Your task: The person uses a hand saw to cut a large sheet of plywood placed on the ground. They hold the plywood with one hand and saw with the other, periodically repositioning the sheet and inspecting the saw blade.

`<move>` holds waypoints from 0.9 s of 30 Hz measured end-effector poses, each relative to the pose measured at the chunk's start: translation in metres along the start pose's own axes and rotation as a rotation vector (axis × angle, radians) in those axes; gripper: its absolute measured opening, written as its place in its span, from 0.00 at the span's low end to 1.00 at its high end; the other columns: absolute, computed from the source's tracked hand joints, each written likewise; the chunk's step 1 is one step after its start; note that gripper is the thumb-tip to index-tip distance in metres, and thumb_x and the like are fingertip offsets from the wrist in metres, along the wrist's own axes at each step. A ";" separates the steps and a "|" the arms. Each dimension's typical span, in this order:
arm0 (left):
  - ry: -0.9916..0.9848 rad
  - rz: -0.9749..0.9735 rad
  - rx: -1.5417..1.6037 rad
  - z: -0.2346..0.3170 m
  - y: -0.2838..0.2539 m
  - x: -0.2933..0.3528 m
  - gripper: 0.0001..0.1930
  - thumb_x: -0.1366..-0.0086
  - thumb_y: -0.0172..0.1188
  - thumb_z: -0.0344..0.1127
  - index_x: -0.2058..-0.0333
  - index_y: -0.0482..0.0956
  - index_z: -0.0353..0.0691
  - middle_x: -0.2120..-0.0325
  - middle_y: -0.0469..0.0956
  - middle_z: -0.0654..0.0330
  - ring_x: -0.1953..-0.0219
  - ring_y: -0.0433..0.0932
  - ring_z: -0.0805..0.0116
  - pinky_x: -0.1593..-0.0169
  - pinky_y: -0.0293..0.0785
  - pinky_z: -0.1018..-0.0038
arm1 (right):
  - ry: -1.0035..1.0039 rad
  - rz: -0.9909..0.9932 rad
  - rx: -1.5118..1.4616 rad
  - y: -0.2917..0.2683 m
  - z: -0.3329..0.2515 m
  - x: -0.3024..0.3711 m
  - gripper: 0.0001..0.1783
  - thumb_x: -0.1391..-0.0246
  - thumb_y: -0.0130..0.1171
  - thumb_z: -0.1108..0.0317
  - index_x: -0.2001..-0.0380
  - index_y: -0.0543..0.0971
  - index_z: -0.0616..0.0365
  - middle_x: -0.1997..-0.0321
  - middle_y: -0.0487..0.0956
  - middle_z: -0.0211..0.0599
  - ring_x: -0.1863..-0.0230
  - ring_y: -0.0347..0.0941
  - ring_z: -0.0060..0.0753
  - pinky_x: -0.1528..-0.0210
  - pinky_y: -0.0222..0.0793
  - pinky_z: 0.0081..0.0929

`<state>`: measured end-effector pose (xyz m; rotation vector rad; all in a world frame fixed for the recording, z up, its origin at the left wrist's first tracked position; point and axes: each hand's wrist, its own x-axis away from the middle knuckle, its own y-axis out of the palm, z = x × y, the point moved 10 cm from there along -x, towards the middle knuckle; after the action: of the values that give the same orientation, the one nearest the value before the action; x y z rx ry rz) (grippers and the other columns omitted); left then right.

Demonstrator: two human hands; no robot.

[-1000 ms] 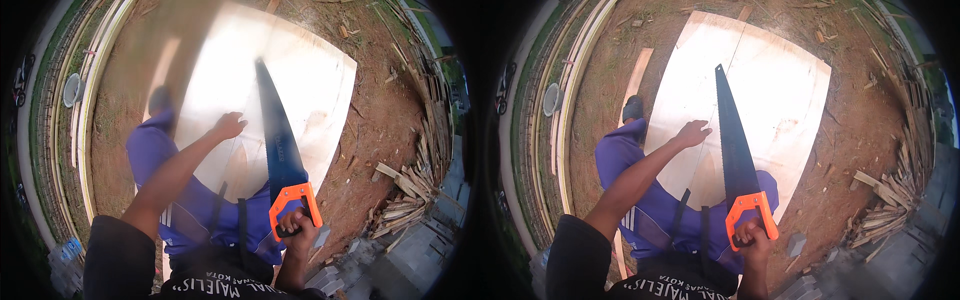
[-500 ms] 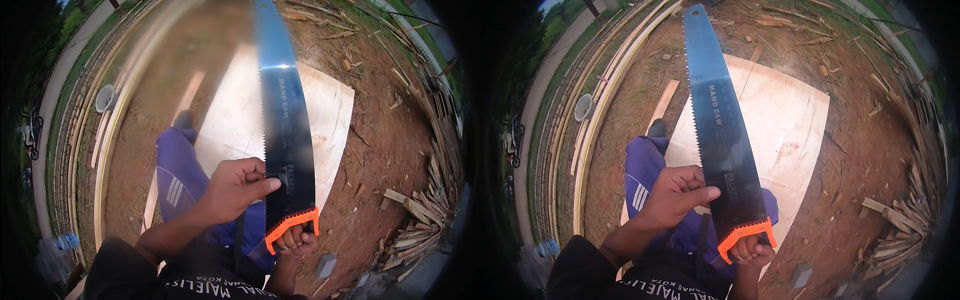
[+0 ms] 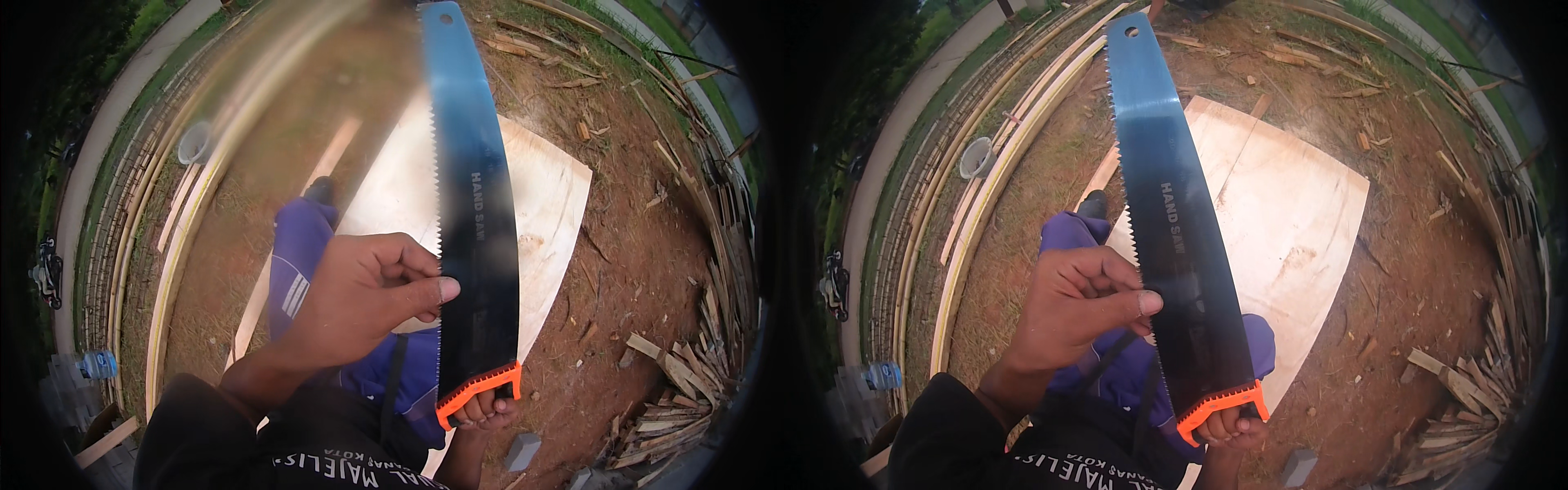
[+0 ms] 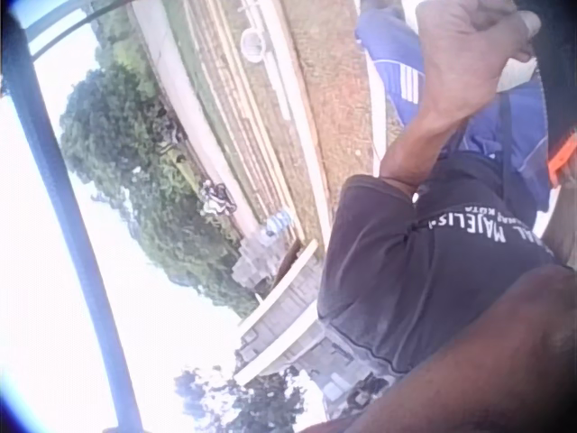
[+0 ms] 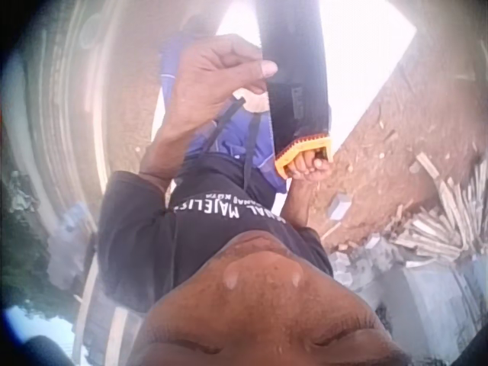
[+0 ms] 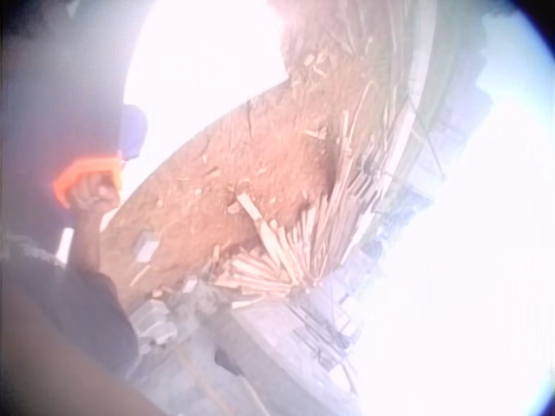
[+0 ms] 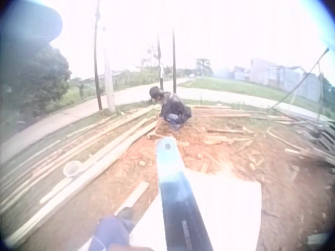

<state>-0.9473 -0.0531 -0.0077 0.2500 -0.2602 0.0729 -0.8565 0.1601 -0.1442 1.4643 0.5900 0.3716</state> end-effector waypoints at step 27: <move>0.206 0.099 -0.184 0.035 -0.011 0.027 0.04 0.32 0.67 0.24 0.64 0.81 0.29 0.72 0.84 0.57 0.70 0.84 0.73 0.65 0.81 0.78 | 0.011 0.003 -0.104 0.005 0.014 -0.006 0.16 0.46 0.52 0.65 0.85 0.65 0.54 0.88 0.63 0.29 0.88 0.57 0.24 0.82 0.56 0.24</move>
<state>-0.9286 -0.0718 0.0296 0.0455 -0.0734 0.1705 -0.8526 0.1463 -0.1385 1.3647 0.5697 0.4070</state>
